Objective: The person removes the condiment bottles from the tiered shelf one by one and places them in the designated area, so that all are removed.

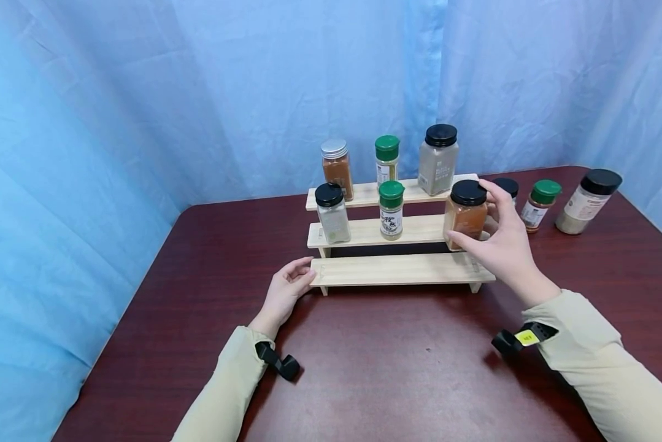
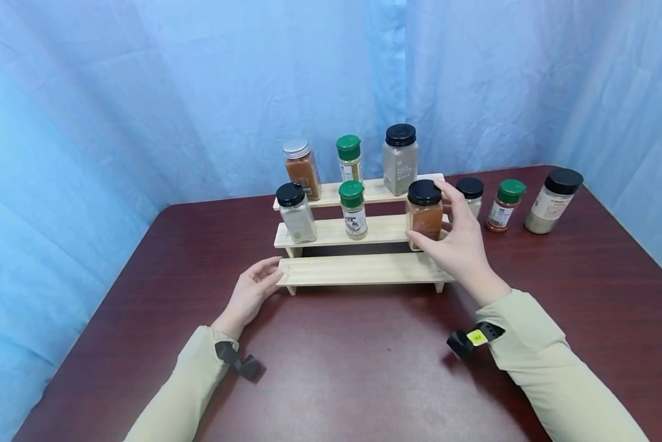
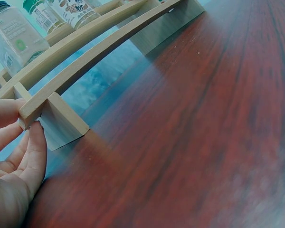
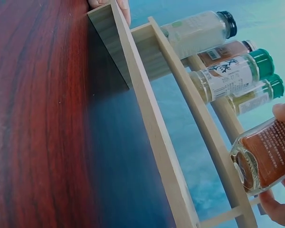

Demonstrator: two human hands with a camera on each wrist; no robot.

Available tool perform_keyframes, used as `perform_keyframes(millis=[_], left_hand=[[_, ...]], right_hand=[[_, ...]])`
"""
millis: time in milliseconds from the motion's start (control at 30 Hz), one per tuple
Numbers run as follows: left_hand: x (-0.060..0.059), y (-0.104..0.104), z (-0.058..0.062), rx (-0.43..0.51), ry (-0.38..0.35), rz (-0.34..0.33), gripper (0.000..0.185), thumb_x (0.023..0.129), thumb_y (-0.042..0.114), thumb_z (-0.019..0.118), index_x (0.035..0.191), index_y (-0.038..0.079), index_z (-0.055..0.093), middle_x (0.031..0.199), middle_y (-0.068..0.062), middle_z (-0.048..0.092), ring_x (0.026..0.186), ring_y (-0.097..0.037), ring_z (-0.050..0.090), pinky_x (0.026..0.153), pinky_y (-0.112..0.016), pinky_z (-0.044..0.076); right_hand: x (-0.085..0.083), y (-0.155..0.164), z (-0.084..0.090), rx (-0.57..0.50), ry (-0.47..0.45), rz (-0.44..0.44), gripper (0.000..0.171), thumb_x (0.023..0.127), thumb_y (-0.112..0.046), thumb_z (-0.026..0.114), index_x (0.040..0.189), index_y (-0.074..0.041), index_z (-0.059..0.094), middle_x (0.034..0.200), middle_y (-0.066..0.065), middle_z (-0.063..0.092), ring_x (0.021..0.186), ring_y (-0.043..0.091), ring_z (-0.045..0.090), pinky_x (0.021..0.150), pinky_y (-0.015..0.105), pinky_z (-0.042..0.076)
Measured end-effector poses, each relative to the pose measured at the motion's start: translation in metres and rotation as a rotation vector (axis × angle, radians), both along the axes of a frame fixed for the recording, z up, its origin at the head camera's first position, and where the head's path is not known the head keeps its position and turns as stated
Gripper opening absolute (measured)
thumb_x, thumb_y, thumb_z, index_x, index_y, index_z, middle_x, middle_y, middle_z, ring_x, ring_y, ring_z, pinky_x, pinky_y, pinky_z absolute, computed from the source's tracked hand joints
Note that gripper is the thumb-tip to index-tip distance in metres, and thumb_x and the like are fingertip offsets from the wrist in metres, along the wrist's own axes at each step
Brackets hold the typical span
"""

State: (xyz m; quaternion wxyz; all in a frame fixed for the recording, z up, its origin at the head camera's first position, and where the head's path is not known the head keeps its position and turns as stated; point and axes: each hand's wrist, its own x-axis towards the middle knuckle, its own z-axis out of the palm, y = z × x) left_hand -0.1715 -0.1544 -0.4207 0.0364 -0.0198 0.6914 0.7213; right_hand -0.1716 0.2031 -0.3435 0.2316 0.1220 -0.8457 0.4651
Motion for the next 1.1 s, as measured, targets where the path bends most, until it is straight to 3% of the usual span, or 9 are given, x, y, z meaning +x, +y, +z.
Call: perform_keyframes(millis=[67,133,233,367,400,500,600,733,1100], left_hand=[[0.0,0.0,0.0,-0.002,0.003,0.002,0.042,0.09,0.001,0.061,0.13,-0.005,0.051,0.089,0.003,0.055,0.071,0.0,0.055,0.064,-0.015,0.049],[0.0,0.001,0.0,-0.004,0.003,0.002,0.041,0.09,0.0,0.06,0.13,-0.006,0.051,0.088,0.003,0.055,0.069,0.0,0.054,0.063,-0.015,0.048],[0.0,0.001,0.001,-0.002,0.002,0.001,0.041,0.09,-0.001,0.059,0.13,-0.005,0.051,0.088,0.003,0.055,0.068,0.0,0.054,0.063,-0.015,0.048],[0.0,0.001,0.001,-0.003,0.005,-0.002,0.043,0.089,0.001,0.061,0.13,-0.005,0.051,0.09,0.001,0.055,0.071,-0.001,0.055,0.064,-0.015,0.049],[-0.001,0.001,0.001,-0.004,0.006,-0.003,0.043,0.09,0.001,0.061,0.13,-0.005,0.051,0.09,0.002,0.055,0.071,-0.001,0.055,0.065,-0.015,0.049],[-0.001,0.0,0.0,-0.004,0.004,-0.003,0.043,0.089,0.002,0.062,0.131,-0.005,0.051,0.09,0.002,0.055,0.072,-0.001,0.055,0.066,-0.015,0.049],[-0.001,0.0,-0.001,-0.005,0.003,0.0,0.043,0.09,0.002,0.062,0.13,-0.005,0.051,0.09,0.001,0.055,0.072,-0.001,0.055,0.065,-0.015,0.049],[0.0,0.0,-0.001,-0.008,0.001,0.003,0.042,0.089,0.002,0.062,0.13,-0.005,0.051,0.09,0.001,0.056,0.072,-0.002,0.055,0.065,-0.015,0.049],[-0.002,-0.001,-0.002,0.0,-0.003,0.003,0.043,0.09,0.001,0.061,0.131,-0.005,0.051,0.092,0.0,0.056,0.074,-0.001,0.055,0.066,-0.016,0.05]], right_hand=[[0.003,0.003,-0.001,0.017,0.014,-0.016,0.095,0.071,0.003,0.079,0.147,-0.02,0.027,0.126,0.018,0.045,0.115,0.023,0.056,0.087,0.028,0.052],[0.007,0.006,-0.002,0.026,0.031,-0.028,0.095,0.071,0.004,0.079,0.147,-0.019,0.028,0.124,0.016,0.047,0.109,0.002,0.054,0.08,0.01,0.044],[0.012,0.012,-0.002,0.026,0.053,-0.027,0.094,0.07,0.006,0.078,0.147,-0.017,0.029,0.121,0.016,0.047,0.099,-0.019,0.043,0.076,0.001,0.036],[0.019,0.019,-0.003,0.036,0.029,-0.035,0.092,0.071,0.004,0.078,0.147,-0.016,0.029,0.121,0.018,0.046,0.096,-0.022,0.04,0.075,-0.001,0.036],[0.02,0.021,-0.004,0.042,0.015,-0.041,0.093,0.071,0.004,0.078,0.147,-0.016,0.028,0.122,0.019,0.046,0.098,-0.016,0.046,0.074,-0.002,0.035],[0.024,0.027,-0.008,0.045,-0.009,-0.053,0.093,0.072,0.001,0.079,0.147,-0.016,0.028,0.122,0.019,0.046,0.097,-0.016,0.046,0.073,-0.002,0.035],[0.025,0.033,-0.011,0.029,-0.007,-0.057,0.093,0.071,0.003,0.078,0.147,-0.016,0.028,0.121,0.003,0.049,0.097,-0.014,0.047,0.073,-0.001,0.036],[0.025,0.04,-0.015,-0.006,-0.001,-0.051,0.094,0.071,0.007,0.076,0.147,-0.017,0.027,0.119,-0.023,0.04,0.095,-0.018,0.044,0.073,0.0,0.038],[0.019,0.062,-0.015,-0.018,-0.035,-0.072,0.095,0.072,0.007,0.075,0.148,-0.02,0.025,0.113,-0.026,0.041,0.091,-0.015,0.047,0.072,0.0,0.038]])
